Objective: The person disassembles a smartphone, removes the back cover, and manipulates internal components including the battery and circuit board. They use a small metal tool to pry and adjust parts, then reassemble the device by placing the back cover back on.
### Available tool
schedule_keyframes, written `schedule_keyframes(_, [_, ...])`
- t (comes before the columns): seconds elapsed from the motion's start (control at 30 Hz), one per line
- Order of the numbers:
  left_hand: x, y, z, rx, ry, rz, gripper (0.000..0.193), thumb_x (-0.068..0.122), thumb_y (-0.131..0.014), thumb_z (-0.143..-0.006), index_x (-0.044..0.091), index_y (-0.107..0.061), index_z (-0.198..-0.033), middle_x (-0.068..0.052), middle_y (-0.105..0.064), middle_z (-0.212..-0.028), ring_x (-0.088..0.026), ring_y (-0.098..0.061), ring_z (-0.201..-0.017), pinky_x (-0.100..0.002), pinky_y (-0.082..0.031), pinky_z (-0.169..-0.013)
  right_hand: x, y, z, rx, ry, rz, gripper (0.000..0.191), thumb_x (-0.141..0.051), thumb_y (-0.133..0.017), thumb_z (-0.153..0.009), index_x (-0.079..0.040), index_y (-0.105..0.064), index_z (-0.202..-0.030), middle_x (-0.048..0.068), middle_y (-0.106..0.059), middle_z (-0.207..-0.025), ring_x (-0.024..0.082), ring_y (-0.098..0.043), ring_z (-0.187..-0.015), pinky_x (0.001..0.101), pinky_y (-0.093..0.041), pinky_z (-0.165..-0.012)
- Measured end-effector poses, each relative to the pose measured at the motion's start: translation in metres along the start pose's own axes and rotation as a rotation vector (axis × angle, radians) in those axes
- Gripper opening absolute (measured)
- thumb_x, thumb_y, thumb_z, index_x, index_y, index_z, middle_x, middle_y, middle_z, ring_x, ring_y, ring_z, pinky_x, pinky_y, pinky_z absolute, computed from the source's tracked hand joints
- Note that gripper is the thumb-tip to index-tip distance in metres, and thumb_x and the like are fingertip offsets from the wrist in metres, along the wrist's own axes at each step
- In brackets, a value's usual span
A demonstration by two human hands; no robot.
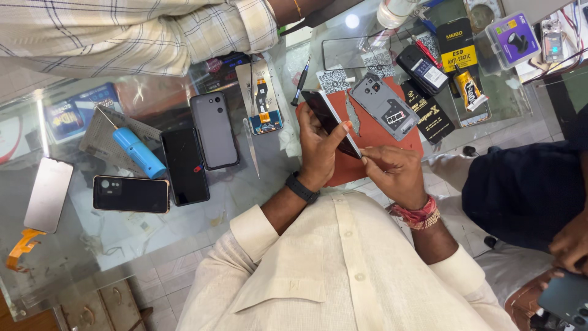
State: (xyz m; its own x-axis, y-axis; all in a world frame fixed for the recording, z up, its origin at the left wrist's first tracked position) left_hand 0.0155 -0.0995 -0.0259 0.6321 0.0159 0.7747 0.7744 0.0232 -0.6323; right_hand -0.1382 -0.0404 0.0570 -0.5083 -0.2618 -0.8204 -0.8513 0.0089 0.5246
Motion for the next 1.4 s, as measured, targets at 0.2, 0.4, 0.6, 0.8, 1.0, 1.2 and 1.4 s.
schedule_keyframes(0.2, [0.002,0.000,0.001,0.008,-0.010,0.007,0.075,0.001,-0.079,-0.090,0.006,-0.033,-0.150,-0.007,-0.057,-0.122,-0.014,-0.057,-0.110,-0.031,-0.052,-0.097,0.005,-0.001,-0.003,-0.025,-0.012,0.015,0.018,0.001,-0.072,-0.088,0.001,-0.076,-0.106,0.010,-0.076,-0.088,0.014,-0.074,-0.076,0.0258,-0.057,-0.067])
schedule_keyframes(0.4, [0.005,-0.003,0.004,-0.033,-0.044,-0.051,0.080,0.002,-0.078,-0.090,0.006,-0.029,-0.153,-0.007,-0.055,-0.128,-0.014,-0.057,-0.117,-0.031,-0.051,-0.104,0.006,0.000,-0.003,-0.079,-0.007,0.023,0.025,0.000,-0.069,-0.088,0.001,-0.074,-0.113,0.013,-0.076,-0.089,0.015,-0.073,-0.074,0.0269,-0.057,-0.064])
schedule_keyframes(0.6, [0.006,-0.005,0.005,-0.068,-0.048,-0.123,0.082,0.004,-0.080,-0.090,0.005,-0.028,-0.153,-0.007,-0.055,-0.126,-0.014,-0.058,-0.114,-0.030,-0.052,-0.101,0.004,-0.003,-0.001,-0.011,-0.022,0.169,0.019,-0.006,-0.074,-0.085,-0.002,-0.078,-0.103,0.013,-0.074,-0.077,0.018,-0.072,-0.063,0.0296,-0.054,-0.057])
schedule_keyframes(0.8, [0.011,-0.007,0.006,-0.101,-0.063,-0.131,0.091,0.013,-0.085,-0.088,0.005,-0.025,-0.156,-0.007,-0.056,-0.124,-0.014,-0.059,-0.112,-0.030,-0.054,-0.098,0.000,-0.007,-0.002,0.055,0.024,0.225,0.015,-0.009,-0.076,-0.084,-0.003,-0.078,-0.098,0.012,-0.073,-0.075,0.020,-0.072,-0.062,0.0300,-0.054,-0.056])
schedule_keyframes(1.0, [0.013,-0.004,0.008,-0.147,-0.118,-0.095,0.080,0.022,-0.072,-0.101,0.004,-0.023,-0.162,-0.007,-0.056,-0.131,-0.014,-0.058,-0.117,-0.030,-0.050,-0.103,-0.008,-0.007,-0.006,0.095,0.068,0.318,0.010,-0.008,-0.080,-0.081,-0.004,-0.079,-0.090,0.011,-0.069,-0.066,0.022,-0.066,-0.056,0.0332,-0.049,-0.053])
schedule_keyframes(1.2, [0.017,-0.005,0.007,-0.181,-0.145,-0.068,0.071,0.019,-0.064,-0.107,0.004,-0.021,-0.161,-0.009,-0.055,-0.138,-0.015,-0.056,-0.125,-0.031,-0.046,-0.110,-0.024,-0.007,-0.015,0.143,0.198,0.233,0.021,-0.002,-0.074,-0.083,-0.001,-0.077,-0.104,0.011,-0.072,-0.085,0.021,-0.070,-0.071,0.0312,-0.054,-0.064])
schedule_keyframes(1.4, [0.021,-0.004,0.009,-0.222,-0.163,-0.098,0.071,0.015,-0.065,-0.106,0.004,-0.021,-0.161,-0.009,-0.054,-0.138,-0.015,-0.057,-0.125,-0.031,-0.049,-0.108,-0.028,-0.009,-0.020,0.123,0.197,0.239,0.011,-0.001,-0.074,-0.085,-0.002,-0.076,-0.095,0.009,-0.072,-0.081,0.021,-0.070,-0.068,0.0299,-0.053,-0.060])
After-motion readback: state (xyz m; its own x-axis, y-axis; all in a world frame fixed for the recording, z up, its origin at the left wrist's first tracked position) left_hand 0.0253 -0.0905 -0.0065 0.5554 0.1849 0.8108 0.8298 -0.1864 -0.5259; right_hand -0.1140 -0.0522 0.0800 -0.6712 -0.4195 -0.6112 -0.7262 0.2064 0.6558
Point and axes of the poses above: each hand's wrist, its own z-axis away from the middle knuckle, its own y-axis out of the back of the hand, x = y × z, the point moved 2 cm from there along -z, towards the middle knuckle
